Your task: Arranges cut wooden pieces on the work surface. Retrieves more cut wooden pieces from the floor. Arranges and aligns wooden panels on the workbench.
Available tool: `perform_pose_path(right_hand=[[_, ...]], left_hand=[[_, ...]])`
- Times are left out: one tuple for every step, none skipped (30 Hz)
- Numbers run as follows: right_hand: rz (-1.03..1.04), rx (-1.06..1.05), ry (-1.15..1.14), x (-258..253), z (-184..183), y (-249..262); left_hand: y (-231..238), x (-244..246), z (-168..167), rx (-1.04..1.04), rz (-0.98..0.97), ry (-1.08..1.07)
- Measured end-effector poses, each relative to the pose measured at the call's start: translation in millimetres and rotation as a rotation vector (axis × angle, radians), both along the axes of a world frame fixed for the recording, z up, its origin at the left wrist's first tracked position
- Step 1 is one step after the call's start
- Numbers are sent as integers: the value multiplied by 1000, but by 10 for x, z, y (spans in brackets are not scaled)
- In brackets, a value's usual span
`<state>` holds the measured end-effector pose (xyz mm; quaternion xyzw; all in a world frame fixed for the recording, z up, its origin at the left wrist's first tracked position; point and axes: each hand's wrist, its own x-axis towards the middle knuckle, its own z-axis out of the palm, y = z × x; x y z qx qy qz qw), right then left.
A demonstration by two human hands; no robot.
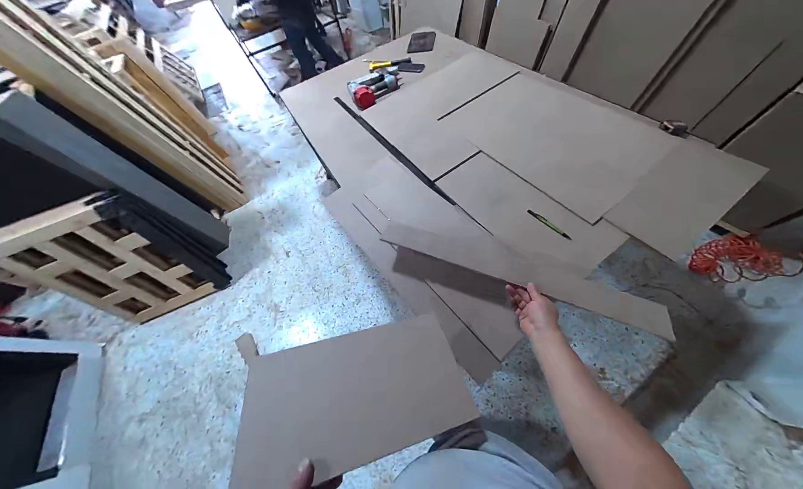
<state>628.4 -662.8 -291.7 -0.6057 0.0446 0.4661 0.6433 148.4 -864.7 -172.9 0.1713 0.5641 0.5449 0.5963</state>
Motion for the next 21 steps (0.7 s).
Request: perform_pose_path(right_hand=[[-19,-14,5,-98,-49,131],[-47,-38,8,-199,-116,256],[-74,-67,15,-286,-192,334],[-91,-91,28,-343,-260,366],[-102,-112,41,-376,-305,395],[-97,-135,54,-402,-324,445],[-67,-165,60,-428,-312,501],[-17,-206,58,-456,-286,552],[48,-249,45,-495,-249,592],[112,-288,15,-567,-203,605],[146,-319,-25,-673,-148,578],[150,-334,-79,-790,-95,554],[139,-339,-142,-904,-26,566],[123,-347,-207,-1020,65,588],[98,-367,-259,-1132,160,603],[73,-395,-298,-1229,249,609],[37,-432,-332,-1308,316,595],[-17,-477,-362,-1358,360,572],[-91,-533,-389,-1368,381,537],[-170,-606,-411,-1326,370,480],[-256,-699,-434,-1248,335,410]], left_hand=[[226,-122,14,-10,-26,5],[476,-265,48,-14,-54,7],[700,-410,78,-16,-82,13],[899,-541,101,-19,-105,23],[1111,-665,117,-20,-128,30],[1357,-800,118,-19,-159,33],[1627,-935,98,-21,-194,37],[1906,-1055,61,-28,-229,44],[2187,-1152,0,-39,-255,51],[2463,-1237,-62,-50,-284,52],[2740,-1319,-116,-59,-321,48],[3039,-1382,-159,-59,-363,47],[3354,-1419,-187,-50,-407,45],[3640,-1444,-203,-40,-449,47],[3894,-1466,-208,-33,-482,43],[4132,-1485,-196,-28,-510,40],[4368,-1505,-166,-23,-535,36],[4606,-1526,-119,-11,-558,39],[4846,-1538,-63,10,-578,44],[5082,-1542,-8,33,-594,53],[5308,-1546,38,57,-605,62]])
